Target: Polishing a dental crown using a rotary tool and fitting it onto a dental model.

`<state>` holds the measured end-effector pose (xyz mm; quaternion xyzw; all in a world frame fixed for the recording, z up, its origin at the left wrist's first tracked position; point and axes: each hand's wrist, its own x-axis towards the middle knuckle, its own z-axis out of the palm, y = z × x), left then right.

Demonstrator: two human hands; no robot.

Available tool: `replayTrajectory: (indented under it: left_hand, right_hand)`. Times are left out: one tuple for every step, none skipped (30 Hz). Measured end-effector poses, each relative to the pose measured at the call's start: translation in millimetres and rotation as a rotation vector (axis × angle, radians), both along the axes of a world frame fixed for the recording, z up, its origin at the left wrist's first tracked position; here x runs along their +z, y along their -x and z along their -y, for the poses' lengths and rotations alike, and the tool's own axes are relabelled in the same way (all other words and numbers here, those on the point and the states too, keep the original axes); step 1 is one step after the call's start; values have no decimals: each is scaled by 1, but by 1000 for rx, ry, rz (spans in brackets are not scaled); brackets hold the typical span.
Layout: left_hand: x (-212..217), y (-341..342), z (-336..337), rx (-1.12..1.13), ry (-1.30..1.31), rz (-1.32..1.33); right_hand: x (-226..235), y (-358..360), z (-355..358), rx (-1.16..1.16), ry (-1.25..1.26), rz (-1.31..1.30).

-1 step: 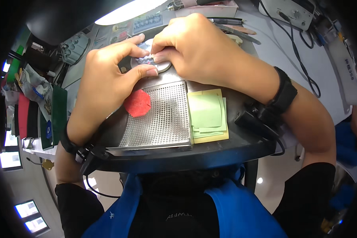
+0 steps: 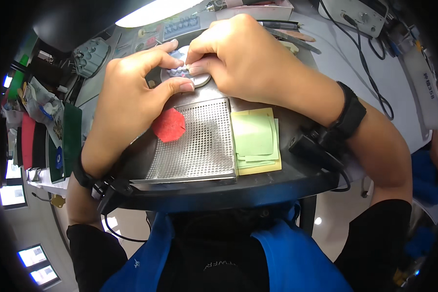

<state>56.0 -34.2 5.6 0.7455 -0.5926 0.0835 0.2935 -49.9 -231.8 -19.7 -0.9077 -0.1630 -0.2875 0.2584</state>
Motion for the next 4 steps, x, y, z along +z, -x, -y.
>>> replayTrajectory:
  left_hand:
    - [-2, 1, -1, 6, -1, -6]
    - [-4, 0, -1, 3, 15, -5]
    - [-6, -1, -1, 0, 30, -5]
    - [-7, -1, -2, 4, 30, -9]
  right_hand:
    - [1, 1, -1, 6, -1, -6]
    - [3, 1, -2, -22, -93, -56]
    - [7, 1, -5, -51, -186, -106]
    - [16, 6, -7, -79, -102, -90]
